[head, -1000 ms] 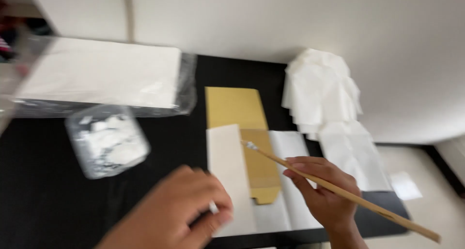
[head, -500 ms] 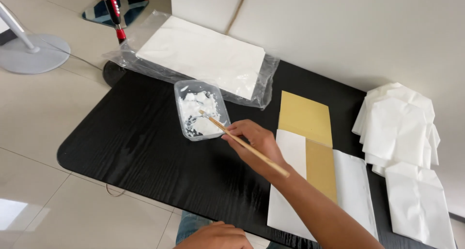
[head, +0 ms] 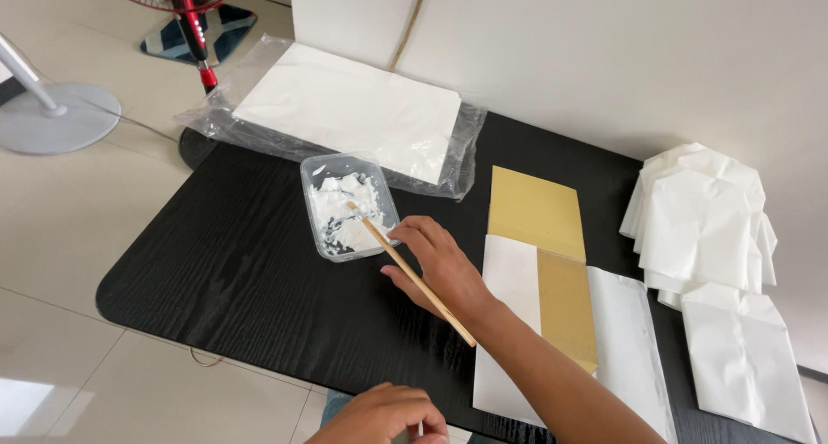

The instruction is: Folding paper around a template and applying glue with a brush to create a bag.

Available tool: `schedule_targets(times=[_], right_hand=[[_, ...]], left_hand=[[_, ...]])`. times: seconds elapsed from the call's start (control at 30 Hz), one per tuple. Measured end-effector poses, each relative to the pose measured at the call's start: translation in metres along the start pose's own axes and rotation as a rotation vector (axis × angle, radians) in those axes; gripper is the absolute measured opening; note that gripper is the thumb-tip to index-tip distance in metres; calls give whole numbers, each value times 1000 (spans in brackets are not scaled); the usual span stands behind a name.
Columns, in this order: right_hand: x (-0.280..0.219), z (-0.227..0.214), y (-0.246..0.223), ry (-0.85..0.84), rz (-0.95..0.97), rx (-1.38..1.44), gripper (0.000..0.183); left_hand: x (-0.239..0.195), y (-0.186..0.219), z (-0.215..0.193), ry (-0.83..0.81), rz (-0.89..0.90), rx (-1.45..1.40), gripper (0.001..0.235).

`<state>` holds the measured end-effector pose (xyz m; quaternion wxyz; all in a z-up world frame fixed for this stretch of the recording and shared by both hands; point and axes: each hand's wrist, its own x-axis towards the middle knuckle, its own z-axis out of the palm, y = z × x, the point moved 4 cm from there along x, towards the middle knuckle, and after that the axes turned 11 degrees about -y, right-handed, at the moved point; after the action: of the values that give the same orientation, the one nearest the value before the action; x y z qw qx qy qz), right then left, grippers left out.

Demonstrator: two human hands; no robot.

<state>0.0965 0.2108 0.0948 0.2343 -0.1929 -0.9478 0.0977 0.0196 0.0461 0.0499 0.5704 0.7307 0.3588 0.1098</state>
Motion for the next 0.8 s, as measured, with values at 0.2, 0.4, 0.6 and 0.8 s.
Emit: schedule_targets(times=[0.2, 0.4, 0.6, 0.8], right_hand=[[-52, -53, 9, -131, 436, 103, 62], [-202, -121, -7, 214, 1139, 40, 45], [-282, -59, -26, 166, 1276, 174, 56], [-277, -37, -34, 100, 1104, 120, 53]], left_hand=[[27, 2, 4, 63, 36, 139, 24], [78, 54, -3, 176, 404, 510, 22], [155, 73, -1, 234, 186, 907, 56], [230, 76, -11, 87, 113, 1024, 67]])
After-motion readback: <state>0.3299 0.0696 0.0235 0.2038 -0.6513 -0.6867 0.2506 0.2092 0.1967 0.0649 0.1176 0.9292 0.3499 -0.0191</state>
